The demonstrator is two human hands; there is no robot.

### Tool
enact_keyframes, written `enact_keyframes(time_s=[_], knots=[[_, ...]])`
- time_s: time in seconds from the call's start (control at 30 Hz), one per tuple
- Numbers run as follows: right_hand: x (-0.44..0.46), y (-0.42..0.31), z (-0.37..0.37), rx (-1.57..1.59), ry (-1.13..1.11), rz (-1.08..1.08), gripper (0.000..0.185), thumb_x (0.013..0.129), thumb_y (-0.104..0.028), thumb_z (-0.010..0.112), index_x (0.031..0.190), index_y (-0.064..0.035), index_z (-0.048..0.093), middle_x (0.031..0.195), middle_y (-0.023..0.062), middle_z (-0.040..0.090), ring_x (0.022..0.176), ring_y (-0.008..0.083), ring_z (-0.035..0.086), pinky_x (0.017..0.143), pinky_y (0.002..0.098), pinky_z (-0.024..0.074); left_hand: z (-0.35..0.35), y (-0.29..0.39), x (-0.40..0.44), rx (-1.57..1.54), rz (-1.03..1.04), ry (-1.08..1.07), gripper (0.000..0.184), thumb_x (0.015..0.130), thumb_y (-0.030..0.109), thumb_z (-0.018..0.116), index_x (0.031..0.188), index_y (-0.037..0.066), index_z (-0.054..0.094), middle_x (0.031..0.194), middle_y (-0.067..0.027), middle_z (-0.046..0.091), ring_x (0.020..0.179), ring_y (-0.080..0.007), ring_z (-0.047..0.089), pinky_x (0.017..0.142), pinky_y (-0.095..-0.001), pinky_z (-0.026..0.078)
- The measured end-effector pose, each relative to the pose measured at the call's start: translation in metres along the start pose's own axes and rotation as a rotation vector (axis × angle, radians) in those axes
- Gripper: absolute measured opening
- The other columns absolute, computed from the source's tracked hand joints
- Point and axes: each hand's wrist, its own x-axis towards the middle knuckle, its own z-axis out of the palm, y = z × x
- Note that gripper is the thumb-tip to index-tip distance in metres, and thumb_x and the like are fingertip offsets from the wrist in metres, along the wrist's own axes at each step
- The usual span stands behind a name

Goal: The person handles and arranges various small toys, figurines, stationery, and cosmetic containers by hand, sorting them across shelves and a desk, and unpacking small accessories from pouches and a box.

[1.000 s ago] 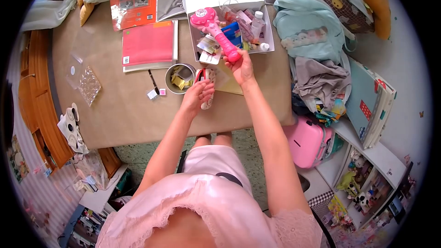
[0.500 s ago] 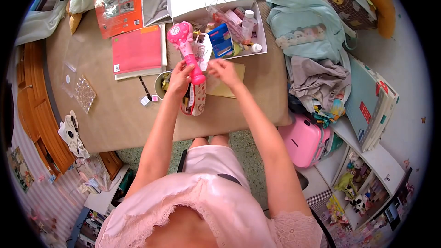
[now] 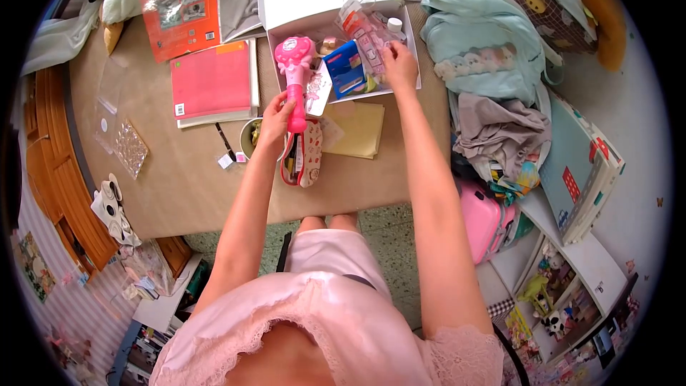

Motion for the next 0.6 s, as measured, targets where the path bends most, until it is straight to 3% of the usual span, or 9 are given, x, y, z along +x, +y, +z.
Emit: enact_keyframes(time_s=[0.1, 0.23, 0.3, 0.6], knots=[[-0.001, 0.010, -0.011, 0.137, 0.012, 0.034, 0.019, 0.083, -0.018, 0.061, 0.091, -0.0008, 0.061, 0.065, -0.0019, 0.055, 0.059, 0.0042, 0.046, 0.054, 0.0222, 0.0387, 0.002, -0.004, 0.011, 0.006, -0.011, 0.049, 0.037, 0.090, 0.016, 0.053, 0.123, 0.002, 0.046, 0.098, -0.0068, 0.058, 0.080, -0.0119, 0.057, 0.068, -0.0249, 0.047], [0.000, 0.016, -0.025, 0.321, -0.030, 0.051, 0.022, 0.080, -0.020, 0.062, 0.090, -0.0002, 0.061, 0.066, 0.0056, 0.059, 0.059, 0.0116, 0.053, 0.056, 0.0282, 0.0429, 0.001, -0.005, 0.022, 0.013, 0.015, 0.140, 0.035, 0.089, 0.014, 0.054, 0.121, 0.000, 0.049, 0.101, -0.0079, 0.059, 0.082, -0.0125, 0.057, 0.071, -0.0248, 0.047], [0.000, 0.021, -0.027, 0.390, -0.009, 0.085, 0.019, 0.082, -0.017, 0.062, 0.087, 0.0017, 0.060, 0.065, -0.0010, 0.056, 0.060, 0.0048, 0.046, 0.054, 0.0229, 0.0399, -0.005, -0.010, 0.027, 0.044, 0.060, 0.140, 0.035, 0.089, 0.013, 0.054, 0.120, -0.001, 0.049, 0.103, -0.0092, 0.058, 0.085, -0.0138, 0.056, 0.074, -0.0256, 0.046], [-0.007, -0.004, -0.051, 0.904, -0.103, 0.237, 0.015, 0.088, -0.015, 0.058, 0.097, -0.0040, 0.060, 0.083, -0.0045, 0.059, 0.070, 0.0019, 0.052, 0.061, 0.0184, 0.0426, -0.001, 0.002, 0.018, 0.183, 0.209, 0.250, 0.031, 0.087, 0.012, 0.054, 0.113, -0.003, 0.054, 0.101, -0.0111, 0.060, 0.089, -0.0150, 0.056, 0.078, -0.0269, 0.045]])
